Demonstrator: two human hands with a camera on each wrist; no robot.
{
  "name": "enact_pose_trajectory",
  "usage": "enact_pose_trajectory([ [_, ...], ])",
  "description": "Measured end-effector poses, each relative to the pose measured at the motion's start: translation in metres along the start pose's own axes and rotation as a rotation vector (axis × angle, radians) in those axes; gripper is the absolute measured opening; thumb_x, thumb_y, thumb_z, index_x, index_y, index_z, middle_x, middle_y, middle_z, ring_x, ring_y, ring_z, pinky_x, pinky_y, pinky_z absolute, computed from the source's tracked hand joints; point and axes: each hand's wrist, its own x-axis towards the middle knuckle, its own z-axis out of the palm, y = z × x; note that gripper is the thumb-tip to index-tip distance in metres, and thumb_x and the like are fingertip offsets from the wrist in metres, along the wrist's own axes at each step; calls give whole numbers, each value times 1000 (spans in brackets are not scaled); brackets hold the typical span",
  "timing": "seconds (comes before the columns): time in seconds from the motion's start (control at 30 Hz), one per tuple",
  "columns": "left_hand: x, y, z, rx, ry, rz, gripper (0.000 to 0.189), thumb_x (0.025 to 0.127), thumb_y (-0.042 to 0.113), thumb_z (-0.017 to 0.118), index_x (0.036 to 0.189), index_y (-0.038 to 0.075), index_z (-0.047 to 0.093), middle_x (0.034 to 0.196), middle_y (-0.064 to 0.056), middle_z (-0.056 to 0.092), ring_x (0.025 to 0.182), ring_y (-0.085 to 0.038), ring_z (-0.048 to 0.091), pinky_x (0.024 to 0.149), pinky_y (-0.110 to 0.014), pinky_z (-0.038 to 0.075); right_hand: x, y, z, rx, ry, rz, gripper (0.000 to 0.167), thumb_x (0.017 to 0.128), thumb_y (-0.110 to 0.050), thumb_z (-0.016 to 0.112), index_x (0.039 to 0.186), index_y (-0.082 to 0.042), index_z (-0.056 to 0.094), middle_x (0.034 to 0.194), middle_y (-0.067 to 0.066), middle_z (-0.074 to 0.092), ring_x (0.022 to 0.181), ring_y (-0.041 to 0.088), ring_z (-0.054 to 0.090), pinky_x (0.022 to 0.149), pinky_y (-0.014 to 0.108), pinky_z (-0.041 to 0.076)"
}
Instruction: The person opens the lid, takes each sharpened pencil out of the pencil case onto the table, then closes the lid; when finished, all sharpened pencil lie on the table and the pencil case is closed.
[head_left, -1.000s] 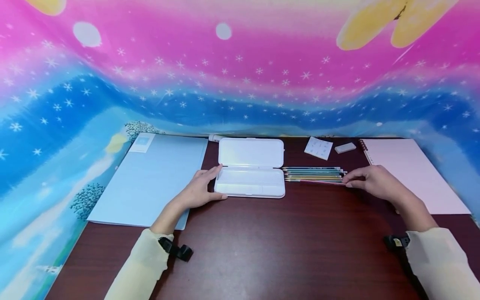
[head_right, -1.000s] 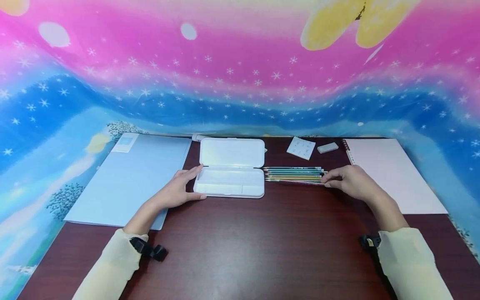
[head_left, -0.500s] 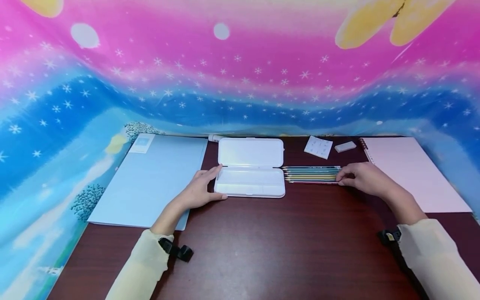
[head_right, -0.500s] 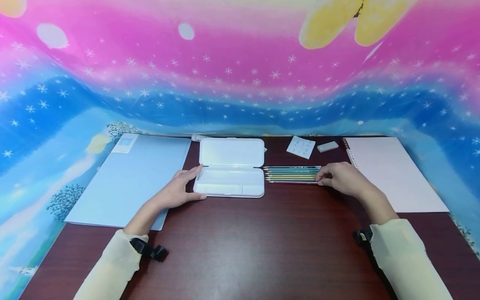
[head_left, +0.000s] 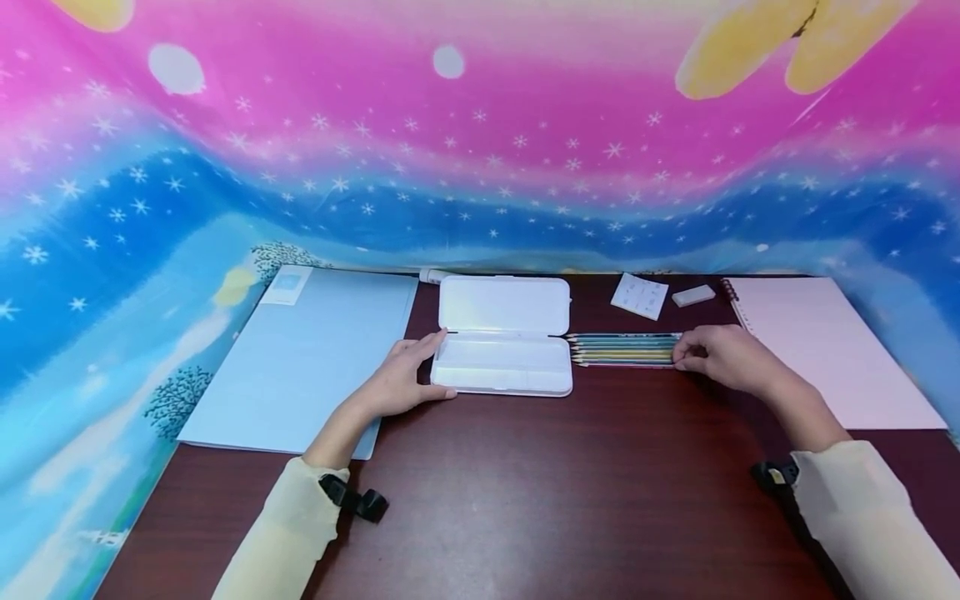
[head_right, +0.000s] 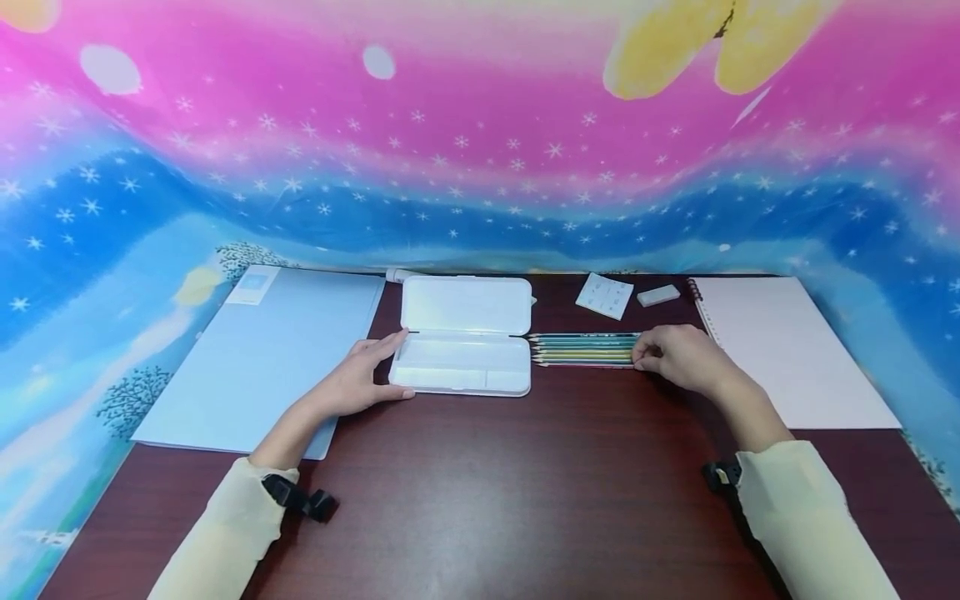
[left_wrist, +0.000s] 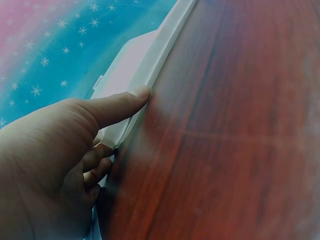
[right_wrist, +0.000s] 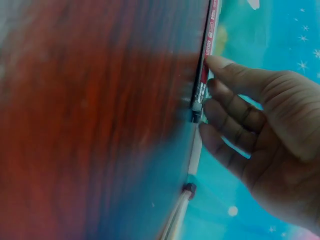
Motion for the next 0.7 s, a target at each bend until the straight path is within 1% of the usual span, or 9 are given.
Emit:
enact_pose_trajectory([
  [0.13, 0, 0, 1, -4, -4, 1, 98, 87, 45, 78, 164, 22, 21, 168, -5, 29, 148, -34, 28, 116, -57, 33, -1, -2, -5, 54, 66, -10, 9, 95, -13, 71, 92, -21, 75, 91, -3, 73, 77, 15, 57, 73, 35, 50],
  [0.27, -2, 0, -1, -1, 4, -3, 98, 87, 44, 79, 164, 22, 21, 168, -5, 29, 148, -33, 29, 116, -57, 34, 8, -16, -9, 101, 114, -43, 6, 96, -18, 71, 97, -18, 76, 94, -2, 74, 74, 13, 55, 71, 33, 47],
  [0.33, -3, -1, -1, 1, 7, -2, 98, 87, 44, 79, 164, 21, 21, 168, -6, 29, 148, -33, 29, 116, -57, 34, 15, -27, -9, 121, 109, -47, 11, 98, -23, 69, 103, -18, 77, 95, -2, 73, 71, 12, 52, 70, 33, 45],
  [0.47, -3, -2, -1, 4, 9, -4, 99, 87, 44, 79, 163, 21, 22, 167, -6, 30, 147, -34, 29, 116, -56, 34, 32, -49, -8, 155, 59, -36, 28, 102, -34, 62, 123, -20, 73, 74, 1, 63, 56, 10, 38, 61, 32, 39],
  [0.5, -3, -2, -2, 3, 10, -6, 99, 87, 43, 79, 163, 21, 22, 167, -6, 30, 147, -34, 30, 116, -56, 34, 37, -54, -6, 172, 48, -38, 32, 103, -35, 60, 129, -19, 71, 76, 3, 64, 53, 10, 35, 60, 33, 38],
  [0.53, -3, -1, -2, 3, 10, -9, 99, 87, 43, 79, 164, 22, 22, 167, -6, 30, 147, -33, 30, 115, -56, 34, 42, -60, -5, 192, 33, -39, 36, 104, -35, 58, 134, -18, 68, 78, 6, 65, 51, 12, 32, 59, 33, 37],
  [0.57, -3, -1, -1, 5, 10, -11, 99, 87, 43, 79, 164, 22, 21, 167, -5, 30, 146, -33, 30, 115, -56, 34, 47, -65, -3, 207, 21, -40, 41, 104, -37, 57, 139, -17, 64, 82, 8, 68, 53, 12, 35, 60, 33, 39],
  [0.63, -2, -1, -1, 7, 10, -10, 99, 87, 43, 79, 164, 22, 21, 167, -6, 31, 146, -33, 30, 115, -56, 35, 55, -75, 1, 247, -5, -38, 48, 105, -38, 55, 146, -14, 57, 107, 11, 74, 59, 16, 45, 65, 35, 42],
  [0.7, -2, 0, -1, 1, 6, -14, 99, 87, 43, 79, 164, 23, 20, 167, -5, 31, 147, -33, 30, 116, -56, 34, 63, -83, 5, 291, -28, -38, 53, 105, -37, 54, 150, -9, 50, 131, 13, 69, 76, 22, 60, 72, 38, 47],
])
